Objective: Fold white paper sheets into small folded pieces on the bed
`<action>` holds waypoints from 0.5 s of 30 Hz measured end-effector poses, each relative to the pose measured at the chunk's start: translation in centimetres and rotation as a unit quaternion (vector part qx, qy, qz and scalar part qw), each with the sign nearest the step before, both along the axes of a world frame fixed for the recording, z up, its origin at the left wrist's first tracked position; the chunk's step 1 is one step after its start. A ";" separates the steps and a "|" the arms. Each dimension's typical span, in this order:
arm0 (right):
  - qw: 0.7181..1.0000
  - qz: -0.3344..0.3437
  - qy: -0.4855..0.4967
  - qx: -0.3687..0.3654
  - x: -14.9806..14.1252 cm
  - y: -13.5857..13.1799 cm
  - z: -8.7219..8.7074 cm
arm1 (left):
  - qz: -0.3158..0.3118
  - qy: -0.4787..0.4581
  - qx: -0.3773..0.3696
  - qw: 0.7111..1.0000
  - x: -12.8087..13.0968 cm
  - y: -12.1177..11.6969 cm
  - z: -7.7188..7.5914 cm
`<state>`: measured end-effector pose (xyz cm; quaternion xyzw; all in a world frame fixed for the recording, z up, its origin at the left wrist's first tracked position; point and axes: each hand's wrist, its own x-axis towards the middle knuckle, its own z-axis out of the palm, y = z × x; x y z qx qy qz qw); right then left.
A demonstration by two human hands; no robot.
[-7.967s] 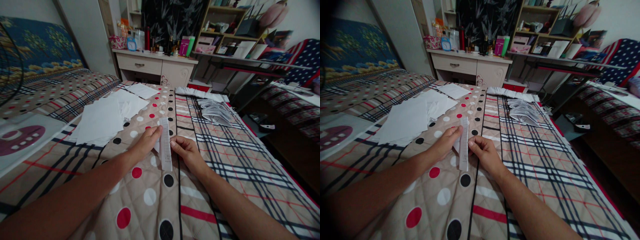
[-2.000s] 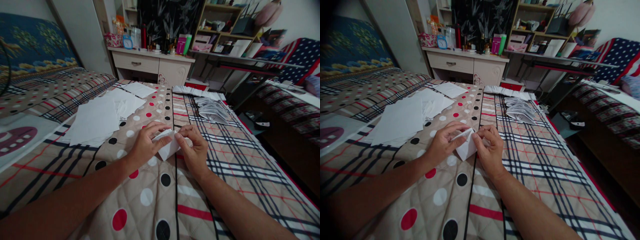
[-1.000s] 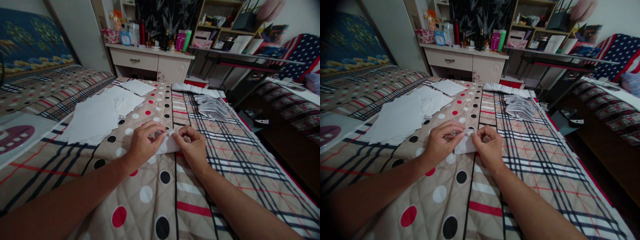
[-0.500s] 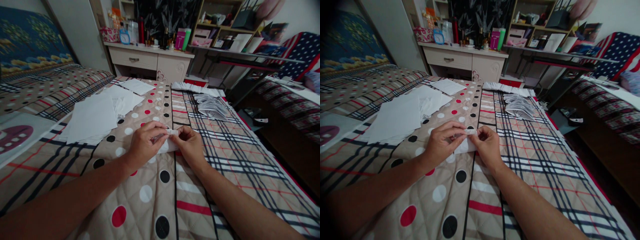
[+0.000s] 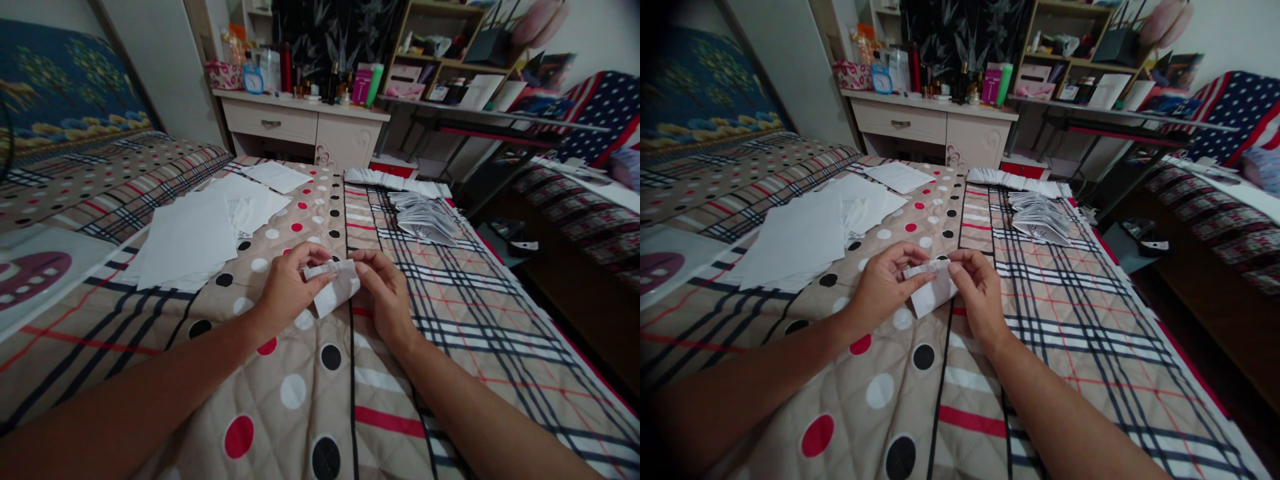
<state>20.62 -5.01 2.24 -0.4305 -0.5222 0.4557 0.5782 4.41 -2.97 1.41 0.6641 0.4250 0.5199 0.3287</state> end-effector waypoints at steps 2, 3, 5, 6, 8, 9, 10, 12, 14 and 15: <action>0.999 -0.010 -0.046 0.017 0.0 0.0 0.1 | -0.019 -0.018 -0.020 0.999 0.1 0.0 0.1; 0.997 -0.019 -0.076 0.027 0.0 0.0 0.2 | -0.028 -0.018 -0.029 0.999 0.1 0.0 0.2; 0.991 -0.039 -0.124 0.046 0.1 0.0 0.3 | -0.039 -0.006 -0.042 0.998 0.2 -0.1 0.4; 0.988 -0.045 -0.139 0.053 0.2 0.0 0.4 | -0.042 0.003 -0.047 0.998 0.2 -0.2 0.5; 0.985 -0.050 -0.153 0.062 0.3 -0.2 0.5 | -0.063 0.027 -0.061 0.996 0.2 -0.3 0.6; 0.984 -0.051 -0.158 0.063 0.3 -0.3 0.5 | -0.080 0.042 -0.069 0.994 0.2 -0.4 0.7; 0.983 -0.049 -0.163 0.063 0.2 -0.4 0.5 | -0.098 0.056 -0.076 0.991 0.2 -0.5 0.8; 0.983 -0.042 -0.168 0.061 0.1 -0.5 0.5 | -0.130 0.082 -0.085 0.984 0.3 -0.7 1.0; 0.985 -0.044 -0.155 0.058 -0.1 -0.6 0.4 | -0.141 0.086 -0.086 0.983 0.3 -0.9 1.2; 0.987 -0.048 -0.143 0.061 -0.1 -0.6 0.4 | -0.141 0.079 -0.083 0.983 0.3 -0.9 1.3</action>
